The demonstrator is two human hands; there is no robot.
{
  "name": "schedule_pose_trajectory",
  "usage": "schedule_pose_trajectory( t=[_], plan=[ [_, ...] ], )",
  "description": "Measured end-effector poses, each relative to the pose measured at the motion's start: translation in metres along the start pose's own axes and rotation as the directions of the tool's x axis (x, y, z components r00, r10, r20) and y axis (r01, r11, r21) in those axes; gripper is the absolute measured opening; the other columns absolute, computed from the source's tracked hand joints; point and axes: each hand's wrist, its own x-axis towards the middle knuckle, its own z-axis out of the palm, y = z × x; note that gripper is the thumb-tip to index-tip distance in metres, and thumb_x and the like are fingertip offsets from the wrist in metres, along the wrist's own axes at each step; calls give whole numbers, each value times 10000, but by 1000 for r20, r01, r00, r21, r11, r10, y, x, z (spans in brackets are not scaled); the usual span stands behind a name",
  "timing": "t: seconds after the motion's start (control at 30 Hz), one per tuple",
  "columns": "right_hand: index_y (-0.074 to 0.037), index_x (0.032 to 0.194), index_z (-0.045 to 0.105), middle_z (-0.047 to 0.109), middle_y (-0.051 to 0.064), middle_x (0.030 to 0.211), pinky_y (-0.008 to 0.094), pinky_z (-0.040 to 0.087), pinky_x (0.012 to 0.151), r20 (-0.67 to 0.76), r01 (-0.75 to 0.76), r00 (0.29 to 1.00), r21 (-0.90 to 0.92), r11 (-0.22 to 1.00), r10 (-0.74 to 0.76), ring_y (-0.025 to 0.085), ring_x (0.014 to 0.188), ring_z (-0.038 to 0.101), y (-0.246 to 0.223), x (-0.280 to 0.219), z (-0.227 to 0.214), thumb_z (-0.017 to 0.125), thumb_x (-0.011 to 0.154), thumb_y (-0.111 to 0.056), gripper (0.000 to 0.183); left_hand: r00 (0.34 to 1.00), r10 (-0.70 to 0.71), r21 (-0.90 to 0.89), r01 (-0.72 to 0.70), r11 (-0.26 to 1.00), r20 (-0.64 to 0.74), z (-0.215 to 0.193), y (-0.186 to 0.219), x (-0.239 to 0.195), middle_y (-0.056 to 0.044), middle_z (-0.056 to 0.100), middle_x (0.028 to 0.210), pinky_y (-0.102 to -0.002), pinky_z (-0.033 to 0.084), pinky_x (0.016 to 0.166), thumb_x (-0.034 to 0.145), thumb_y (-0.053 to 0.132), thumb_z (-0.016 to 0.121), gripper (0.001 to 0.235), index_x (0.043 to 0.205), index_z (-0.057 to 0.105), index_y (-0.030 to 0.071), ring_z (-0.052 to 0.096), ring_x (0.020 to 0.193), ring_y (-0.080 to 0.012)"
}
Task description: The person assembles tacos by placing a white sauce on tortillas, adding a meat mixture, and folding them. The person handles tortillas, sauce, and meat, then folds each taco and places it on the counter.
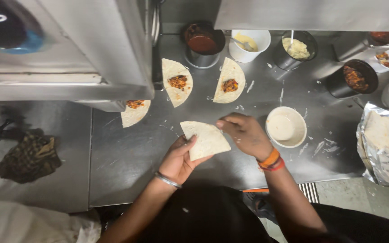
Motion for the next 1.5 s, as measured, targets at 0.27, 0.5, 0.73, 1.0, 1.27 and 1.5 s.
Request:
schedule_pose_trajectory(
  t=[0.27, 0.5, 0.73, 1.0, 1.27, 1.5],
  plan=[
    [23, 942, 770, 745, 83, 784, 265, 508, 620, 32, -326, 942, 330, 886, 335, 107, 680, 628, 21, -16, 7, 623, 968, -400, 449, 999, 21, -82, -25, 996, -48, 4, 13, 8, -190, 652, 1302, -508, 517, 1101, 1020, 211, 571, 384, 1281, 547, -69, 640, 1237, -299],
    [62, 876, 752, 713, 111, 737, 261, 489, 600, 18, -273, 957, 388, 880, 289, 120, 642, 602, 17, -15, 16, 673, 979, -374, 455, 995, 102, -23, -102, 995, 0, 10, 13, 6, -168, 648, 1316, -484, 507, 1104, 1023, 201, 561, 369, 1316, 544, -22, 633, 1248, -285],
    [24, 932, 750, 717, 70, 750, 256, 500, 610, -75, -258, 935, 524, 812, 345, 121, 637, 624, 21, -8, 21, 670, 974, -309, 345, 994, 106, -56, -106, 993, 1, 4, 9, 12, -133, 658, 1315, -408, 530, 1045, 1012, 123, 602, 350, 1341, 546, 16, 644, 1228, -242],
    [24, 945, 742, 750, 61, 793, 258, 540, 679, 5, -196, 970, 611, 767, 244, 112, 712, 677, 21, -28, 68, 712, 926, -141, 169, 968, 245, -145, -237, 961, 45, -4, -17, 21, -123, 677, 1162, -377, 463, 758, 1092, 145, 658, 275, 1340, 588, 48, 596, 973, -223],
    [14, 921, 783, 726, 43, 728, 242, 497, 580, -22, -149, 986, 329, 932, 165, 84, 627, 612, 10, -27, 36, 731, 908, -137, 160, 997, 49, -135, -42, 990, 53, -3, 16, 6, -153, 694, 1246, -512, 598, 979, 941, 212, 649, 379, 1255, 557, 20, 689, 1172, -293],
    [-13, 992, 776, 704, 37, 743, 252, 506, 607, 97, -128, 989, 139, 982, 115, 77, 666, 610, 23, -39, 18, 678, 979, -227, 236, 995, -95, 415, 89, 905, -7, -10, 22, 5, -188, 717, 1187, -438, 650, 773, 900, 142, 700, 483, 1346, 548, 35, 735, 1027, -340]
  ],
)
